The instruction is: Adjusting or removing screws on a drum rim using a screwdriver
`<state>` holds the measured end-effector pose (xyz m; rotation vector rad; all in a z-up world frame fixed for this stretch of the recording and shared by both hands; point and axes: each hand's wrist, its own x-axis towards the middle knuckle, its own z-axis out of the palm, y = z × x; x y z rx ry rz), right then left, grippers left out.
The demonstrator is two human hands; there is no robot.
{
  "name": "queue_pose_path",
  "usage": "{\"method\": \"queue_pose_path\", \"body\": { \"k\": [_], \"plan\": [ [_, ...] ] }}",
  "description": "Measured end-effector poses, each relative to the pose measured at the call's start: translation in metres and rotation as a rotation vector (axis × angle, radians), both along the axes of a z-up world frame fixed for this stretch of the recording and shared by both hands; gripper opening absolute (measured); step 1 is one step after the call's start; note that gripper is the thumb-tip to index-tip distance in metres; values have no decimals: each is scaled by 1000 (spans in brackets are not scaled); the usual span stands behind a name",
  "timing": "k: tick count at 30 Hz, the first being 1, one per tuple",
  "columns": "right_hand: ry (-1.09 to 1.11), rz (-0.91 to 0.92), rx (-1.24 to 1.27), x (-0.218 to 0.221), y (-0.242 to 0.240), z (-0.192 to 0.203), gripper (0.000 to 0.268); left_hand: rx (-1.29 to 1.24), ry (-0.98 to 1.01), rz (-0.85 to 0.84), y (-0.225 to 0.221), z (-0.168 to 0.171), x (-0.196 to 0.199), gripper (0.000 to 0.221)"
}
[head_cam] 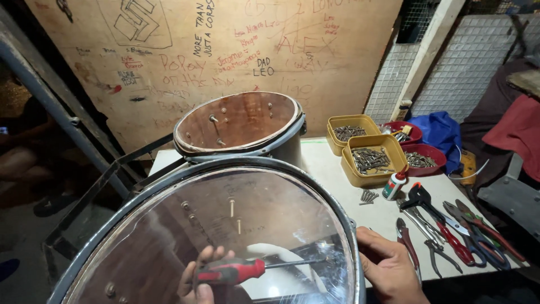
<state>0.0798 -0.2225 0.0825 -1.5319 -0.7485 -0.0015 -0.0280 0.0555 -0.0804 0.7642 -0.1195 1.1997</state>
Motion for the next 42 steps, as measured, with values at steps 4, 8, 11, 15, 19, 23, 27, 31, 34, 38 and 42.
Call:
{"method": "queue_pose_path", "body": {
  "k": [4, 8, 11, 15, 19, 23, 27, 31, 34, 38, 42],
  "plan": [
    [-1, -32, -12, 2, 0, -5, 34, -140, 409, 480, -3, -27, 16, 48],
    [17, -32, 4, -1, 1, -1, 34, -93, 237, 110, -4, -5, -4, 46],
    [74, -41, 1, -7, 3, 7, 33, 18, -16, 85, 6, -35, 2, 45],
    [199, -101, 63, -10, 4, 2, 33, -57, 281, 426, 1, -52, 21, 49],
    [246, -114, 109, -13, 10, 3, 24, -144, 377, 458, -37, 58, 2, 36],
    [409, -314, 5, -22, 26, 21, 42, -311, 33, 220, -45, 62, 6, 48],
    [561, -547, -58, -36, 45, 45, 68, -241, 128, 426, -43, 63, 13, 47],
    [530, -555, 26, -33, 41, 28, 63, -357, 190, 401, -46, 87, 1, 34],
    [421, -504, -244, 2, 4, -11, 82, -317, -130, 151, -40, 58, 0, 44],
    [488, -523, -174, -19, 27, 18, 85, -349, -165, 129, -43, 66, 6, 38],
    [543, -467, 3, -20, 25, 11, 75, -286, 1, 394, -43, 89, 10, 44]
  ]
}}
